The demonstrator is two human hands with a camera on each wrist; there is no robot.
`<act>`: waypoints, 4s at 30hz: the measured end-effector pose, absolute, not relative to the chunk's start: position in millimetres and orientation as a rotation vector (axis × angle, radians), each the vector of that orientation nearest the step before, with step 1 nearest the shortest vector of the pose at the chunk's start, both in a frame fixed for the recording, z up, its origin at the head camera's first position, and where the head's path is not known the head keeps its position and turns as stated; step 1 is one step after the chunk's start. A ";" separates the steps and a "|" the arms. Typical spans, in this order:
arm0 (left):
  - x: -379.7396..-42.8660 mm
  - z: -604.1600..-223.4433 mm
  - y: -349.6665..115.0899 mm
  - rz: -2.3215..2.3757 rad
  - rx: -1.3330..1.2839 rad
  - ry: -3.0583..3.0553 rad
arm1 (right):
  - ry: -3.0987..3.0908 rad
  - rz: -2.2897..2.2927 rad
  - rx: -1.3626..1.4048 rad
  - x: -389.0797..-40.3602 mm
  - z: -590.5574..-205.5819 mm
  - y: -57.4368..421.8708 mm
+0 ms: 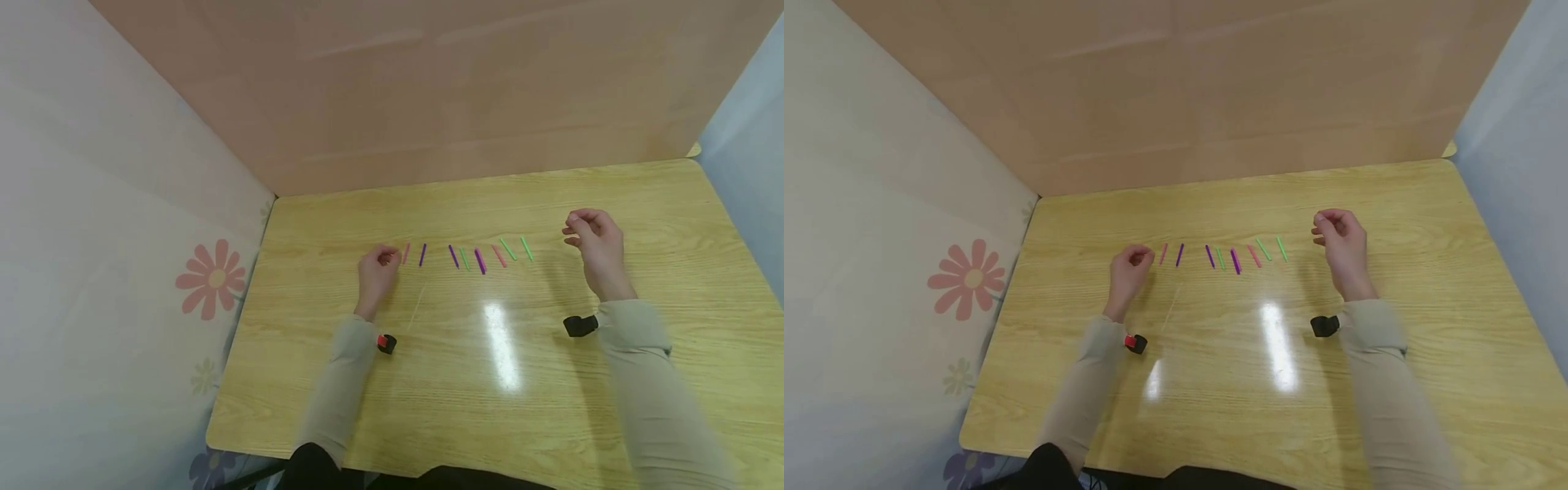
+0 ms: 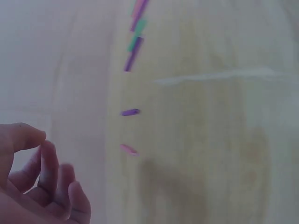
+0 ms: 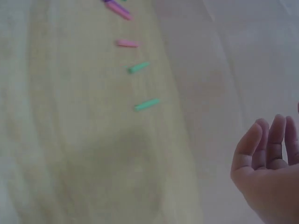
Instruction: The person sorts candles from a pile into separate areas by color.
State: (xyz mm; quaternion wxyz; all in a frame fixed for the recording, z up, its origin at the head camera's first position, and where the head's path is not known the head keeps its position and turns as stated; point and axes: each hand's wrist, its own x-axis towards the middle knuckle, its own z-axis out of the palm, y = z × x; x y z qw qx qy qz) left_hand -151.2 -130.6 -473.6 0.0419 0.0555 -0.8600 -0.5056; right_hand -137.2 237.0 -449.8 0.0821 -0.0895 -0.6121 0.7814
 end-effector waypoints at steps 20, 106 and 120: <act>-150.0 -507.9 -102.8 -1.492 0.401 -2.828 | -2.722 1.711 -0.301 -141.3 -497.7 232.9; -159.5 -503.6 -76.1 -0.910 0.563 -3.128 | -3.100 1.157 0.071 -153.8 -498.7 220.5; -160.5 -503.1 -75.8 -0.919 0.540 -3.137 | -3.146 1.173 0.065 -157.1 -499.4 220.8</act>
